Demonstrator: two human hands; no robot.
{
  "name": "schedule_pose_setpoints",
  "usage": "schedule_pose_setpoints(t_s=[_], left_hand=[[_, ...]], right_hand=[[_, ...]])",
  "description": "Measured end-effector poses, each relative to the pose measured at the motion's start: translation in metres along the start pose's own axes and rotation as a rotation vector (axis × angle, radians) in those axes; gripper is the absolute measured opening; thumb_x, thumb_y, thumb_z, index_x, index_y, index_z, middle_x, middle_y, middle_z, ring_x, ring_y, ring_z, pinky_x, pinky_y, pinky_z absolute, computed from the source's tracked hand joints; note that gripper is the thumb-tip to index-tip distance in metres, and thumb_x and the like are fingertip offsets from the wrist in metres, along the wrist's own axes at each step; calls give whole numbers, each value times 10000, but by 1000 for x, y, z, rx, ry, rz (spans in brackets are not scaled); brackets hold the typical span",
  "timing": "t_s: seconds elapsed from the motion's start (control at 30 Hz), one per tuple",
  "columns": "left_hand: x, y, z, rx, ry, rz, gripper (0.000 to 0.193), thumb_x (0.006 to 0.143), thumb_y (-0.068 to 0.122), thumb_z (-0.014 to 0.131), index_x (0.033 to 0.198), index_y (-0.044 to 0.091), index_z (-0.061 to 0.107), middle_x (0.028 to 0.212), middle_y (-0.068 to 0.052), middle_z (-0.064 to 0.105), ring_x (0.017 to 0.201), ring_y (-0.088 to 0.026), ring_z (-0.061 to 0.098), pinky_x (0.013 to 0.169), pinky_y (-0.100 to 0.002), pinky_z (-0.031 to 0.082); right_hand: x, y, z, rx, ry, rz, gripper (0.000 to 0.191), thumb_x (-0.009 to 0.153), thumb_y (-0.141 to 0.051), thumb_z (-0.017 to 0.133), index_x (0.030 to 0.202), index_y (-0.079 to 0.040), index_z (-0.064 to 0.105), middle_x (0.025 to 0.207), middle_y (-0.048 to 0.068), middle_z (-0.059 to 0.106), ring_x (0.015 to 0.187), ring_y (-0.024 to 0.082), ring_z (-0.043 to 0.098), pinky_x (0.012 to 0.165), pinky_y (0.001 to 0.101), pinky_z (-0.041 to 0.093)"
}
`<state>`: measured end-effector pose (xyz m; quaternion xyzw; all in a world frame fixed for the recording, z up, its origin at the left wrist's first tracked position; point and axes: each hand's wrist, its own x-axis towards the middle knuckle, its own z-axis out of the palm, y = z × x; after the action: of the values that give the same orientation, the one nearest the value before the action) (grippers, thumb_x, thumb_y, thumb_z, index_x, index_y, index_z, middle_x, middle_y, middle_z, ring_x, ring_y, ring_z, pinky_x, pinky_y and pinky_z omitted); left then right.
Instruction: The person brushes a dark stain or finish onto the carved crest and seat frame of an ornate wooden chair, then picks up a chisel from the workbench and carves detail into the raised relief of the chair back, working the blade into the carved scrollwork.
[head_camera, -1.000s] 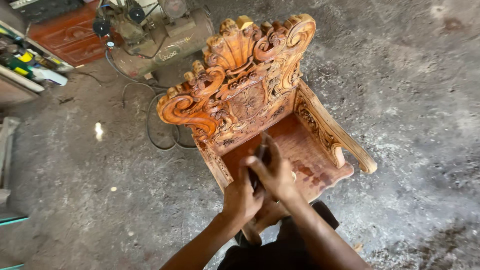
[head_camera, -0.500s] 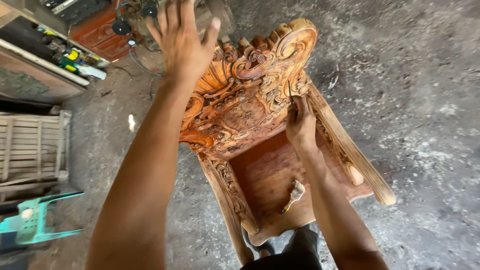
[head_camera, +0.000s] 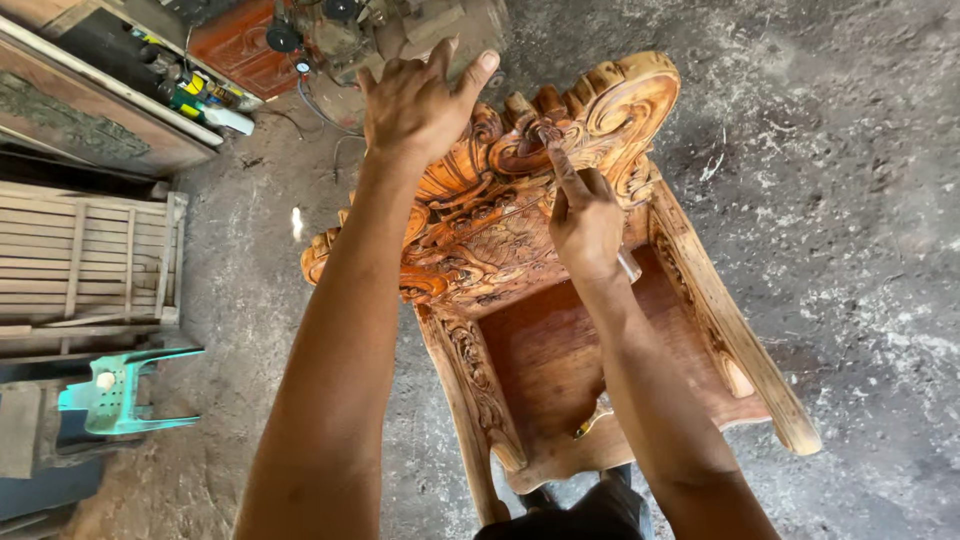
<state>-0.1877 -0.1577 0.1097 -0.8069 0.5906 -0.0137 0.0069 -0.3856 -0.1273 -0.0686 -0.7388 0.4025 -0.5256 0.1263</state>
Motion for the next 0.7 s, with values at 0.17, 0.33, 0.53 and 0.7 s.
schedule_pose_setpoints(t_s=[0.17,0.33,0.53,0.7], left_hand=[[0,-2,2,22,51,36,991,921,835,87,1522,121,420,1248,-231,657,1237,-396,577,1098,-747,173],[-4,2,-6,8,-67,-7,1028,887,822,34,1555,118,372,1106,-205,714,1193,-369,621,1141,-739,160],[-2,2,-6,36,-91,-29,1026,898,827,34,1581,129,346,1070,-203,721,1126,-342,670,1171,-715,177],[0,0,-1,42,-31,-11,1026,902,850,39,1550,130,378,1023,-170,698,1080,-329,668,1121,-733,192]], right_hand=[[7,4,-15,15,-97,36,379,993,14,670,1354,-98,698,851,91,673,538,138,545,409,290,430],[18,3,-20,-178,-153,-32,392,999,23,640,1363,-93,727,807,90,658,472,123,489,336,260,389],[15,-6,-17,-118,-180,17,366,996,-40,673,1346,-138,714,818,79,674,463,108,479,339,268,409],[13,-12,-7,-262,-102,15,450,996,25,620,1413,-127,693,865,94,687,514,92,483,349,207,419]])
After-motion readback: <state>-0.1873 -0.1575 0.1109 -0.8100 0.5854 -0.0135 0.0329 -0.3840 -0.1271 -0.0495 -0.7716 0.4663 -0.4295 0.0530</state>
